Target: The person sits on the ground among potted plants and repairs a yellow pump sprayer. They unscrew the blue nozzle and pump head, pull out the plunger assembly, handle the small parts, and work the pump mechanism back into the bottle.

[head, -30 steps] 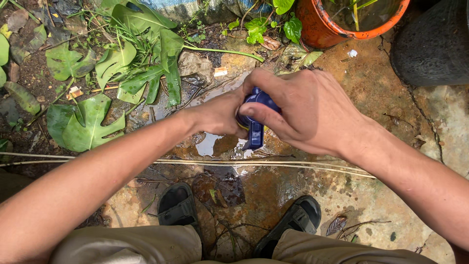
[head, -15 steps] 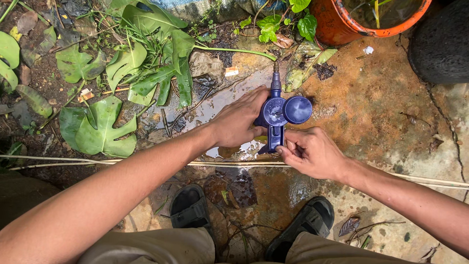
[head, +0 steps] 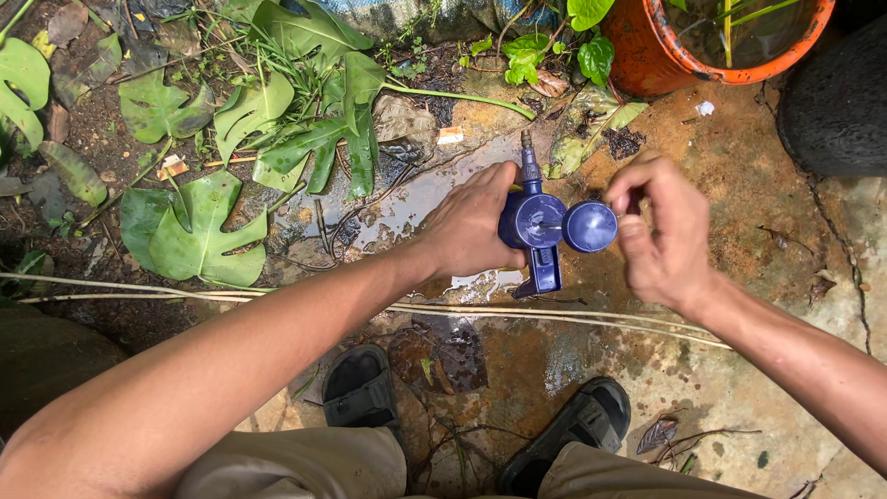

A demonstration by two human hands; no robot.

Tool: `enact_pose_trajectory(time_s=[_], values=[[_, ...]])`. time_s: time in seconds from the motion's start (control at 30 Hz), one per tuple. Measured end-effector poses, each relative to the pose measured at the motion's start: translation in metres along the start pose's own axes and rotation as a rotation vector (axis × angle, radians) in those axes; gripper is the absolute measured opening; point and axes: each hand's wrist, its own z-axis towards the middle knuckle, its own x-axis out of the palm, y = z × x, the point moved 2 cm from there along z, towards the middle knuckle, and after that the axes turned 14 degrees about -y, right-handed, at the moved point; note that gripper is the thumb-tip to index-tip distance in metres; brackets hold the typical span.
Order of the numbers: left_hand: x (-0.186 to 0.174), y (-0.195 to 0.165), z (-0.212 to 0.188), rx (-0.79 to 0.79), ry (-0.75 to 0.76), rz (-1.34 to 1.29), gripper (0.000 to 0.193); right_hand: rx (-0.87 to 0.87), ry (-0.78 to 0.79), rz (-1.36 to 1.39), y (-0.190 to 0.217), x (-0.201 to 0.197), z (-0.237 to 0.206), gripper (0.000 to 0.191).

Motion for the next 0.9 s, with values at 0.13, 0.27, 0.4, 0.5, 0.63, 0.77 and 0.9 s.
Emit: enact_pose_trajectory(time_s=[0.13, 0.27, 0.4, 0.5, 0.63, 0.77, 0.9], values=[[0.008, -0.001, 0.015, 0.264, -0.2, -0.123, 0.115, 0.012, 0.246, 0.371, 0.064, 0.009, 0.052, 0.048], [0.013, 0.013, 0.019, 0.254, -0.046, -0.193, 0.087, 0.426, 0.402, 0.39, 0.151, 0.017, 0.118, 0.035], [0.012, 0.012, 0.021, 0.462, -0.123, -0.253, 0.085, 0.378, 0.339, 0.467, 0.179, -0.013, 0.136, 0.038], [0.013, 0.009, 0.021, 0.387, -0.092, -0.182, 0.052, 0.294, 0.201, 0.455, 0.123, 0.013, 0.09, 0.04], [0.01, 0.005, 0.017, 0.28, -0.116, -0.266, 0.038, 0.156, 0.158, 0.524, 0.043, 0.047, 0.023, 0.044], [0.009, 0.003, 0.014, 0.347, -0.169, -0.232, 0.04, 0.191, 0.154, 0.505, 0.041, 0.041, 0.029, 0.044], [0.013, 0.008, 0.018, 0.363, -0.153, -0.205, 0.039, 0.199, 0.167, 0.572, 0.073, 0.033, 0.055, 0.045]])
